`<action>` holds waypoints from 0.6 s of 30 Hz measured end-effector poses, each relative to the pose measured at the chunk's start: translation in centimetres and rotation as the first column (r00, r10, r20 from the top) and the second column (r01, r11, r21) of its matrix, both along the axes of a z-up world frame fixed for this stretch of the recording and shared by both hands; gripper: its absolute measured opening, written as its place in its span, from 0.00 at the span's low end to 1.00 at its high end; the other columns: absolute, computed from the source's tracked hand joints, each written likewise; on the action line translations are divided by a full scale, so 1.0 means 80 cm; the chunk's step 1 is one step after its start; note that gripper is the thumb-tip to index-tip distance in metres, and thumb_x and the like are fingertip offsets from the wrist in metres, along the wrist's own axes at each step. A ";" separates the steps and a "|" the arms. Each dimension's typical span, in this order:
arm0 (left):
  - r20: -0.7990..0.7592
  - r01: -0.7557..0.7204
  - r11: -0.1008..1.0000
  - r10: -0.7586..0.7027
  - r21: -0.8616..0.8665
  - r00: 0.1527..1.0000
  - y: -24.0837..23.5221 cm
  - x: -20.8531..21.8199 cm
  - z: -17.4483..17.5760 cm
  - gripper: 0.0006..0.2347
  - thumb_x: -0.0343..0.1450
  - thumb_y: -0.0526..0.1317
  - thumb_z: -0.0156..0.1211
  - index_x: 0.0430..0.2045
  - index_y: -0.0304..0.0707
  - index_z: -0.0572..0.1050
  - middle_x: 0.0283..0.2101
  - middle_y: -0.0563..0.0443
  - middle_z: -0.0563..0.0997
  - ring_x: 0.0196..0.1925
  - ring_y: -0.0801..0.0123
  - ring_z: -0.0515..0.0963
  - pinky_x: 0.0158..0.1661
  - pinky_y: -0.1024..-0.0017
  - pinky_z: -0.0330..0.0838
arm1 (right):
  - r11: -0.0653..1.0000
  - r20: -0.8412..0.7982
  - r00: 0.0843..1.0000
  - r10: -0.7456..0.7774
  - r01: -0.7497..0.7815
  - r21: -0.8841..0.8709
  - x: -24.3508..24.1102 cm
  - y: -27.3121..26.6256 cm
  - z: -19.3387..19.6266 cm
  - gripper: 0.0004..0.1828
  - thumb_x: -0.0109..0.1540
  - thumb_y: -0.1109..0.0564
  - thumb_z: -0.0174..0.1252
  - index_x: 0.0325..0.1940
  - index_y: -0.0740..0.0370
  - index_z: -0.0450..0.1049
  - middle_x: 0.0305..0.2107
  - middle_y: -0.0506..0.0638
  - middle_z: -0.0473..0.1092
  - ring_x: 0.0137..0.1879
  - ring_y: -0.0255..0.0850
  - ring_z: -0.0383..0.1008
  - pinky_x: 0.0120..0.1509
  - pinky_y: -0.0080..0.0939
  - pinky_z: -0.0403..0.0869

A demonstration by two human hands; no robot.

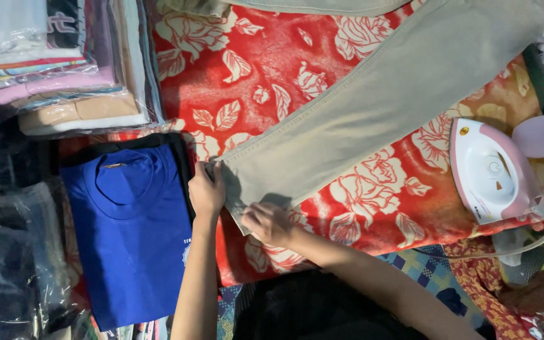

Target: The person irons a pair of khaki pants on a floral-patterned ironing board. They use a pink iron to smooth the fabric, adjusting the pants with their hands and occasionally spraying them with a water bottle before continuing to iron different sections.

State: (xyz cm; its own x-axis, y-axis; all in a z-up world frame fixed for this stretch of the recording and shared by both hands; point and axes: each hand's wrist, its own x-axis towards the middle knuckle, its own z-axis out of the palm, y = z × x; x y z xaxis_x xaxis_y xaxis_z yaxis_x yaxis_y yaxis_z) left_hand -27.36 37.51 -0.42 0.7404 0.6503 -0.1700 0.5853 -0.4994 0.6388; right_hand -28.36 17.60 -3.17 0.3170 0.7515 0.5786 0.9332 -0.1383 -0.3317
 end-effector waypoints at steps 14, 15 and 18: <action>0.035 -0.058 0.893 0.047 0.446 0.998 -0.040 -0.006 0.028 0.13 0.72 0.49 0.61 0.39 0.41 0.69 0.42 0.43 0.73 0.35 0.37 0.74 0.22 0.42 0.70 | 0.852 -0.293 0.951 0.097 -0.231 -0.470 -0.038 -0.008 0.106 0.31 0.59 0.38 0.57 0.50 0.69 0.71 0.41 0.62 0.64 0.49 0.56 0.65 0.54 0.54 0.69; 0.034 -0.085 0.909 0.078 0.408 0.996 -0.048 -0.001 0.045 0.15 0.69 0.42 0.67 0.44 0.39 0.69 0.47 0.38 0.67 0.48 0.40 0.70 0.26 0.41 0.73 | 0.867 -0.348 0.929 0.127 -0.275 -0.417 -0.039 -0.014 0.109 0.34 0.57 0.34 0.57 0.49 0.68 0.72 0.40 0.63 0.64 0.49 0.59 0.65 0.56 0.55 0.69; 0.224 0.017 0.800 -0.188 0.600 0.956 -0.090 0.016 0.041 0.27 0.66 0.33 0.59 0.63 0.30 0.66 0.69 0.25 0.64 0.64 0.30 0.69 0.58 0.41 0.65 | 0.885 -0.680 0.710 0.182 -0.419 -0.201 -0.038 -0.033 0.139 0.24 0.55 0.53 0.57 0.52 0.67 0.69 0.50 0.67 0.68 0.55 0.67 0.71 0.58 0.66 0.68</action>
